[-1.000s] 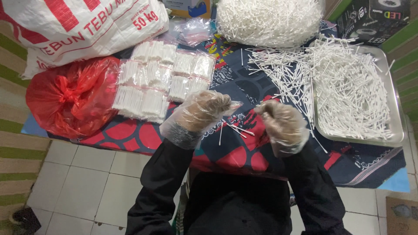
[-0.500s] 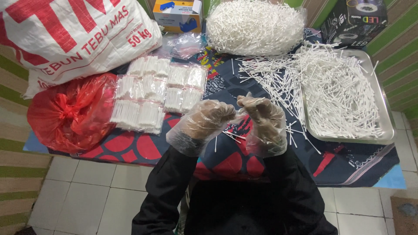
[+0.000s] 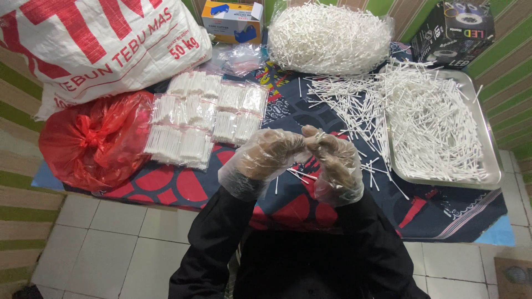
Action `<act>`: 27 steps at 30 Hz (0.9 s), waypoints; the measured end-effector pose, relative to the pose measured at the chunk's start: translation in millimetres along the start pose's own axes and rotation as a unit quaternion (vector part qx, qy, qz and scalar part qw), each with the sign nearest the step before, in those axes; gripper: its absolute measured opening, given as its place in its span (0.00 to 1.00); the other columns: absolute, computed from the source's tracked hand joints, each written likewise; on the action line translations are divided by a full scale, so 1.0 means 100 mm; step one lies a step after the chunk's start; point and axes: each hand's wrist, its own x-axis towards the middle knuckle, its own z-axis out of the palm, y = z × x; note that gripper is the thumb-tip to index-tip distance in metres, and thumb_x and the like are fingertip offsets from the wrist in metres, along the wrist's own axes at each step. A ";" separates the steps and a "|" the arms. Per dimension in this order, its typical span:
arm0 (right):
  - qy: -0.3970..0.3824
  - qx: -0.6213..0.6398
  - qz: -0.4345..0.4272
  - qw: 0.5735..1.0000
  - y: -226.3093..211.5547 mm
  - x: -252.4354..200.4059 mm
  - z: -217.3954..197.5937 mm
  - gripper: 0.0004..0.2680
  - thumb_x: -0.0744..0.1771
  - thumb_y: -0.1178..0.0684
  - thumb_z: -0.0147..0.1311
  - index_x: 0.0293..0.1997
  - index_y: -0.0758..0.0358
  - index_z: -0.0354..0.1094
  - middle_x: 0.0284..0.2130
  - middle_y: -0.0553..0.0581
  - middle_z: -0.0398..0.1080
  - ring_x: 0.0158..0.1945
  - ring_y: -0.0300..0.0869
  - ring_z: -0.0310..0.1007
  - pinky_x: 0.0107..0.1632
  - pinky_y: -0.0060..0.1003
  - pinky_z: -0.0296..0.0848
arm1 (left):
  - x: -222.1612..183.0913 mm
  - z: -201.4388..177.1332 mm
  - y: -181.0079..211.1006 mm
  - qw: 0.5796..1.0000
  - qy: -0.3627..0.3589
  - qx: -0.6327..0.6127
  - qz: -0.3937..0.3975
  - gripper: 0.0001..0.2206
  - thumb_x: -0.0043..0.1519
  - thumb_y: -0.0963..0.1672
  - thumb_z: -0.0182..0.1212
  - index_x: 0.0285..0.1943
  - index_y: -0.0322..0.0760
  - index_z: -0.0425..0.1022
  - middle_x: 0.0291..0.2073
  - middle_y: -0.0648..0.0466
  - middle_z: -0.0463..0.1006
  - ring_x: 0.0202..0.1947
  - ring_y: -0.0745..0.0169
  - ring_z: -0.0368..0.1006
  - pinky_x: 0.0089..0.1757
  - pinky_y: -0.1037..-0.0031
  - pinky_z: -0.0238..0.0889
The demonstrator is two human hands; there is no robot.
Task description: The person, wearing gloves, picks up individual cotton swabs from a tray and arranges them into small bundles to be placed into plastic bags.
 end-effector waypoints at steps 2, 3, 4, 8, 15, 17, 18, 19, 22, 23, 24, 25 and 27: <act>-0.032 0.133 0.079 0.987 -0.06 -0.05 -0.03 0.17 0.66 0.50 0.64 0.61 0.56 0.71 0.50 0.58 0.77 0.53 0.41 0.78 0.55 0.35 0.77 | -0.21 0.42 -0.28 0.980 -0.127 -0.069 -0.136 0.04 0.61 0.47 0.64 0.42 0.54 0.80 0.26 0.56 0.76 0.31 0.60 0.77 0.36 0.75 0.71; -0.034 0.133 0.078 0.987 -0.09 -0.07 -0.04 0.17 0.66 0.50 0.64 0.61 0.56 0.71 0.50 0.58 0.77 0.53 0.41 0.78 0.55 0.35 0.77 | -0.24 0.47 -0.31 0.980 -0.125 -0.069 -0.138 0.04 0.61 0.47 0.64 0.42 0.54 0.80 0.26 0.56 0.76 0.31 0.60 0.77 0.36 0.75 0.71; -0.050 0.199 0.117 0.972 -0.12 -0.09 -0.06 0.17 0.66 0.49 0.64 0.60 0.55 0.72 0.49 0.58 0.78 0.52 0.41 0.79 0.54 0.35 0.78 | -0.26 0.52 -0.34 0.997 -0.054 0.005 -0.060 0.01 0.58 0.46 0.64 0.35 0.53 0.80 0.23 0.58 0.73 0.27 0.60 0.73 0.33 0.72 0.68; -0.002 0.234 -0.011 0.972 -0.12 -0.15 -0.19 0.20 0.67 0.51 0.62 0.68 0.61 0.66 0.53 0.68 0.74 0.53 0.55 0.78 0.61 0.53 0.72 | -0.23 0.39 -0.55 0.995 0.013 0.098 -0.004 0.02 0.55 0.52 0.65 0.31 0.71 0.78 0.24 0.76 0.72 0.28 0.77 0.73 0.32 0.83 0.66; 0.038 -0.163 -0.241 0.956 0.30 -0.17 -0.05 0.13 0.67 0.46 0.62 0.58 0.49 0.76 0.51 0.48 0.79 0.56 0.41 0.78 0.71 0.43 0.60 | -0.20 0.42 -0.44 0.993 0.077 0.089 0.027 0.04 0.57 0.50 0.65 0.30 0.63 0.78 0.25 0.72 0.75 0.28 0.73 0.74 0.33 0.80 0.67; 0.072 -0.139 -0.206 0.966 0.07 -0.14 -0.16 0.18 0.70 0.45 0.56 0.67 0.56 0.69 0.55 0.57 0.77 0.57 0.57 0.76 0.66 0.51 0.67 | -0.19 0.41 -0.41 0.989 0.115 0.083 0.046 0.05 0.59 0.49 0.66 0.29 0.59 0.78 0.26 0.69 0.76 0.28 0.70 0.74 0.33 0.78 0.67; 0.072 -0.139 -0.206 0.966 0.03 -0.14 -0.17 0.18 0.70 0.45 0.56 0.67 0.56 0.69 0.55 0.57 0.77 0.57 0.57 0.76 0.66 0.51 0.67 | -0.16 0.34 -0.35 0.989 0.115 0.083 0.046 0.05 0.59 0.49 0.66 0.29 0.59 0.78 0.26 0.69 0.76 0.28 0.70 0.74 0.33 0.78 0.67; 0.070 -0.140 -0.229 0.961 -0.02 -0.14 -0.17 0.15 0.70 0.47 0.55 0.64 0.55 0.72 0.53 0.54 0.78 0.56 0.53 0.77 0.68 0.50 0.65 | -0.15 0.26 -0.28 0.986 0.113 0.114 0.033 0.06 0.58 0.49 0.66 0.28 0.57 0.77 0.25 0.68 0.75 0.27 0.69 0.73 0.33 0.77 0.66; 0.052 -0.167 -0.266 0.948 -0.02 -0.12 -0.15 0.10 0.68 0.49 0.59 0.54 0.51 0.76 0.49 0.50 0.79 0.54 0.48 0.79 0.70 0.52 0.61 | -0.13 0.09 -0.20 0.979 0.094 0.176 0.039 0.05 0.57 0.49 0.65 0.31 0.55 0.73 0.24 0.66 0.73 0.26 0.68 0.71 0.32 0.75 0.64; 0.034 -0.193 -0.282 0.939 0.01 -0.10 -0.14 0.07 0.66 0.50 0.63 0.49 0.48 0.78 0.46 0.50 0.80 0.53 0.47 0.79 0.72 0.54 0.59 | -0.12 0.06 -0.19 0.973 0.080 0.208 0.058 0.04 0.58 0.48 0.63 0.34 0.56 0.72 0.25 0.66 0.71 0.27 0.68 0.70 0.31 0.75 0.64; 0.034 -0.194 -0.281 0.939 0.14 -0.13 -0.07 0.07 0.66 0.50 0.63 0.49 0.48 0.78 0.46 0.50 0.80 0.53 0.47 0.79 0.72 0.54 0.59 | -0.11 0.01 -0.19 0.973 0.079 0.208 0.058 0.04 0.58 0.48 0.63 0.34 0.56 0.72 0.25 0.66 0.71 0.27 0.68 0.70 0.31 0.75 0.64; 0.034 -0.160 -0.266 0.950 0.28 -0.18 0.00 0.07 0.67 0.48 0.60 0.49 0.47 0.78 0.47 0.48 0.80 0.53 0.46 0.79 0.72 0.53 0.59 | -0.10 -0.03 -0.19 0.962 0.057 0.255 0.085 0.05 0.60 0.48 0.60 0.40 0.56 0.69 0.26 0.65 0.70 0.27 0.68 0.69 0.31 0.75 0.63; 0.032 -0.124 -0.249 0.960 0.25 -0.20 -0.03 0.08 0.69 0.46 0.56 0.50 0.47 0.78 0.48 0.46 0.80 0.54 0.45 0.79 0.72 0.51 0.59 | -0.09 -0.10 -0.19 0.947 0.033 0.301 0.110 0.07 0.61 0.47 0.58 0.45 0.56 0.66 0.27 0.65 0.68 0.27 0.68 0.68 0.31 0.75 0.62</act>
